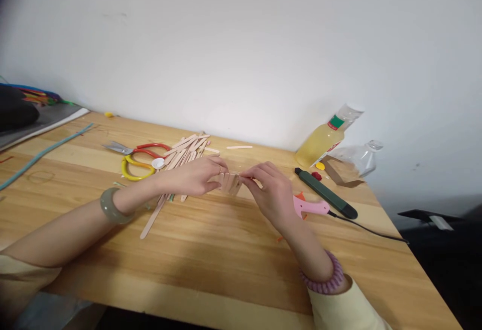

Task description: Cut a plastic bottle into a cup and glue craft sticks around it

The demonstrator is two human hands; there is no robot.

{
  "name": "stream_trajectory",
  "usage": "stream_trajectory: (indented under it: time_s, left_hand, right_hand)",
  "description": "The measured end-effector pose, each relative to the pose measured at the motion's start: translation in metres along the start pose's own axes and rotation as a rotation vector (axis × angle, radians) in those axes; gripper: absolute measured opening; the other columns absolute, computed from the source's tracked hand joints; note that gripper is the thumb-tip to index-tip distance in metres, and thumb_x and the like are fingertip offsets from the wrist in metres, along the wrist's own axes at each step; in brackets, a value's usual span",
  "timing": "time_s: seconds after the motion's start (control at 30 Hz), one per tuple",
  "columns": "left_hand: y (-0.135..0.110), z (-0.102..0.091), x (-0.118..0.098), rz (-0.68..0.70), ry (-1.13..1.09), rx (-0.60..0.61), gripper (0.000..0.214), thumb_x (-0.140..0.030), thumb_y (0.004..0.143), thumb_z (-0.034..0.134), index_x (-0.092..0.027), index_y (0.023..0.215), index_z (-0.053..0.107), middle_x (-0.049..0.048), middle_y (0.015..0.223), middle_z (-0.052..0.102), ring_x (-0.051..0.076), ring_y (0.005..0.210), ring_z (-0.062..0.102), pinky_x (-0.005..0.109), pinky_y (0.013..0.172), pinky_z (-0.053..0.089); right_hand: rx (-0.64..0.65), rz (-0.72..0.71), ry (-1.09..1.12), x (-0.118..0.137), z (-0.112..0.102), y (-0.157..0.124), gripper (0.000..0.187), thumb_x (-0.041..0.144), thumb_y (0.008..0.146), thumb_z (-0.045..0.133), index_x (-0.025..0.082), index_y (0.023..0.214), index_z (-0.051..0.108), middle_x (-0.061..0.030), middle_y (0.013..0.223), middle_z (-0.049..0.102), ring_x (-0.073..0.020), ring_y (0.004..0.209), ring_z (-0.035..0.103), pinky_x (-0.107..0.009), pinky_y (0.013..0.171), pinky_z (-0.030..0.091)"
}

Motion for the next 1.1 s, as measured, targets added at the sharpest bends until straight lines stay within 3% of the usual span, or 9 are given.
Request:
stream_trajectory:
  time_s: [0.17, 0.3, 0.47, 0.63, 1.1]
  left_hand:
    - [0.000, 0.000, -0.001, 0.005, 0.004, 0.016, 0.018, -0.011, 0.072, 0.050, -0.013, 0.085, 0.062, 0.0101, 0.099, 0.062, 0.023, 0.099, 0.055, 0.032, 0.089, 0.042]
    - [0.000, 0.003, -0.001, -0.018, -0.005, -0.017, 0.017, -0.018, 0.073, 0.052, -0.014, 0.086, 0.062, 0.0089, 0.096, 0.062, 0.022, 0.094, 0.057, 0.032, 0.084, 0.043]
    - [0.003, 0.006, -0.001, -0.019, 0.000, -0.034, 0.013, -0.023, 0.076, 0.054, -0.014, 0.082, 0.062, 0.0074, 0.088, 0.062, 0.021, 0.088, 0.057, 0.031, 0.080, 0.043]
    - [0.004, 0.007, -0.001, -0.045, -0.010, -0.035, 0.011, -0.022, 0.077, 0.054, -0.015, 0.078, 0.062, 0.0062, 0.083, 0.061, 0.020, 0.084, 0.057, 0.029, 0.076, 0.043]
    - [0.006, 0.013, 0.002, -0.015, 0.013, -0.082, 0.006, -0.017, 0.077, 0.059, -0.012, 0.073, 0.058, 0.0056, 0.082, 0.058, 0.017, 0.079, 0.054, 0.027, 0.072, 0.042]
  right_hand:
    - [0.023, 0.078, -0.003, -0.002, 0.001, 0.000, 0.003, 0.023, 0.082, 0.061, 0.022, 0.085, 0.063, -0.0016, 0.073, 0.067, -0.0167, 0.067, 0.061, -0.030, 0.060, 0.047]
    - [0.074, 0.014, -0.028, -0.005, 0.002, 0.000, 0.011, 0.022, 0.080, 0.064, 0.020, 0.091, 0.063, -0.0037, 0.076, 0.066, -0.0189, 0.073, 0.060, -0.033, 0.065, 0.048]
    - [0.165, -0.054, -0.142, -0.013, 0.005, -0.002, 0.012, 0.023, 0.074, 0.070, 0.020, 0.085, 0.065, -0.0098, 0.096, 0.065, -0.0260, 0.090, 0.054, -0.043, 0.076, 0.046]
    - [0.237, -0.038, -0.142, -0.013, 0.006, -0.003, 0.002, 0.023, 0.075, 0.069, 0.021, 0.073, 0.068, -0.0081, 0.107, 0.063, -0.0277, 0.099, 0.049, -0.047, 0.082, 0.043]
    - [0.295, -0.079, -0.166, -0.012, 0.011, 0.004, 0.007, 0.020, 0.076, 0.068, 0.020, 0.070, 0.065, -0.0014, 0.077, 0.066, -0.0203, 0.084, 0.053, -0.040, 0.087, 0.037]
Point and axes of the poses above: each hand's wrist, its own y-axis towards the middle knuckle, its own z-axis out of the palm, x = y × z, the point moved 2 cm from there along y, towards the middle knuckle
